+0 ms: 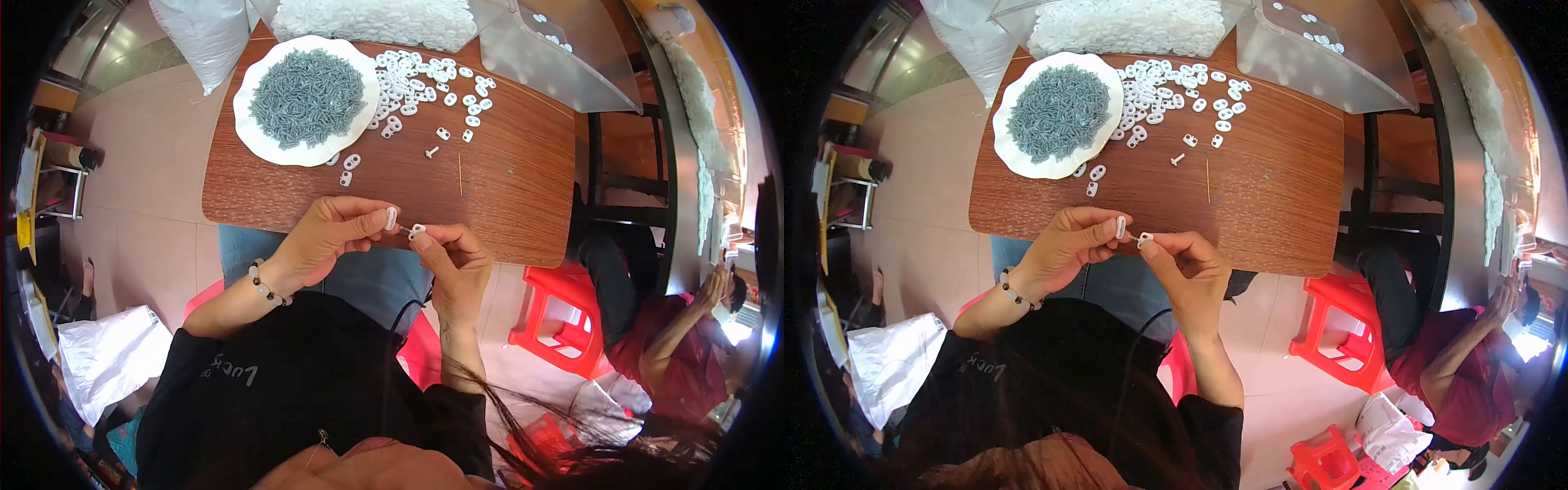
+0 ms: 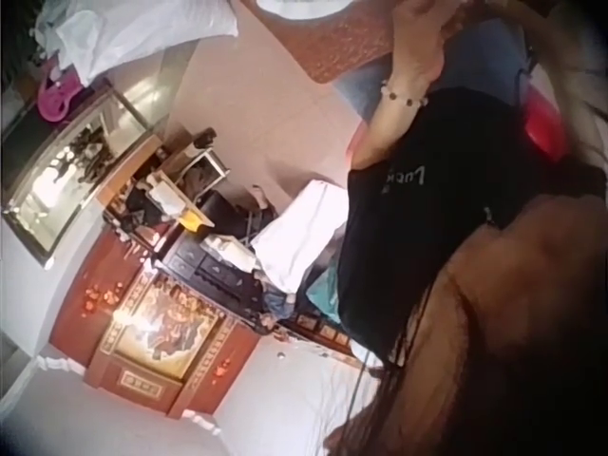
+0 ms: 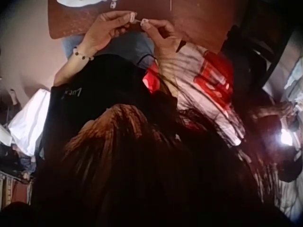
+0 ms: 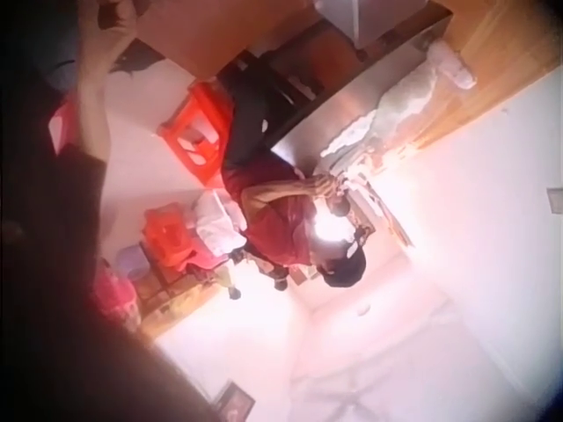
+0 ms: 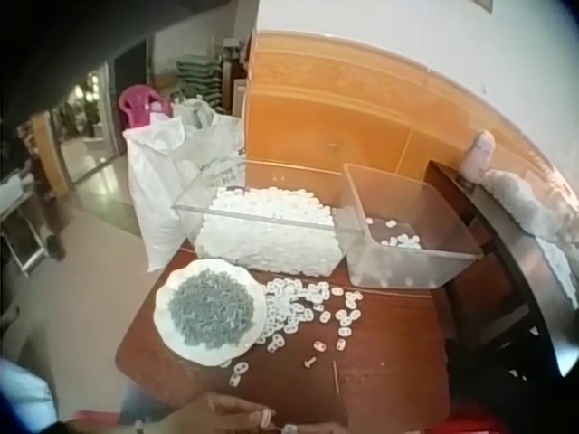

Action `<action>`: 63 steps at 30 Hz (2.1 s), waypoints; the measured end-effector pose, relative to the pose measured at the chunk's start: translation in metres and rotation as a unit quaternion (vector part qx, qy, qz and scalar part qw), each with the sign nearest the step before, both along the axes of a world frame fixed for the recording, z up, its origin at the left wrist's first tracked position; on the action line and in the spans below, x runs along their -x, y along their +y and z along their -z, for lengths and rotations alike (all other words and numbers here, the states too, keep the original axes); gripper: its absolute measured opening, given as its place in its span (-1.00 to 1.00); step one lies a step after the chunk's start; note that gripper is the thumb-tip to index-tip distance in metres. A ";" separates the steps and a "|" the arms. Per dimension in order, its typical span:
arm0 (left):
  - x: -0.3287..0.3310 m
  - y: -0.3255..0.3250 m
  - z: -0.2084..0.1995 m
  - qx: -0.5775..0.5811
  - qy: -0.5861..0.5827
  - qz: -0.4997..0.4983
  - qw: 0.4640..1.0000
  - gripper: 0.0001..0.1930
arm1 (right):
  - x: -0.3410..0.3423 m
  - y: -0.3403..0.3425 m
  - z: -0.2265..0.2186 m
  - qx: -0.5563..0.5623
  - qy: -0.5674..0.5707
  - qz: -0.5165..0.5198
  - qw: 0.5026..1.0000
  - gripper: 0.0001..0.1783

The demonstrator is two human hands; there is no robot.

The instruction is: Assembling small white plastic components by hand at a workbench.

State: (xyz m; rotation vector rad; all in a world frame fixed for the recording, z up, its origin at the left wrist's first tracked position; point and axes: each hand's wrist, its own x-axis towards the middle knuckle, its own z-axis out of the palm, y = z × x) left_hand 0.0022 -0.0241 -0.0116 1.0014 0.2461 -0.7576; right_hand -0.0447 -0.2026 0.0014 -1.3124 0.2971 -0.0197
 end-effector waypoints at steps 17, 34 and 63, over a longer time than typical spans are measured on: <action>0.002 0.001 0.003 -0.024 -0.074 -0.007 0.997 -0.78 | -0.001 -0.002 0.005 0.033 0.004 -0.022 0.999 -0.93; 0.001 0.001 -0.001 -0.112 -0.151 -0.005 0.982 -0.75 | -0.002 0.000 0.004 0.084 -0.011 -0.023 0.996 -0.94; 0.000 -0.002 -0.005 -0.099 -0.140 -0.005 0.985 -0.76 | -0.002 0.001 0.007 0.101 -0.021 -0.025 0.994 -0.94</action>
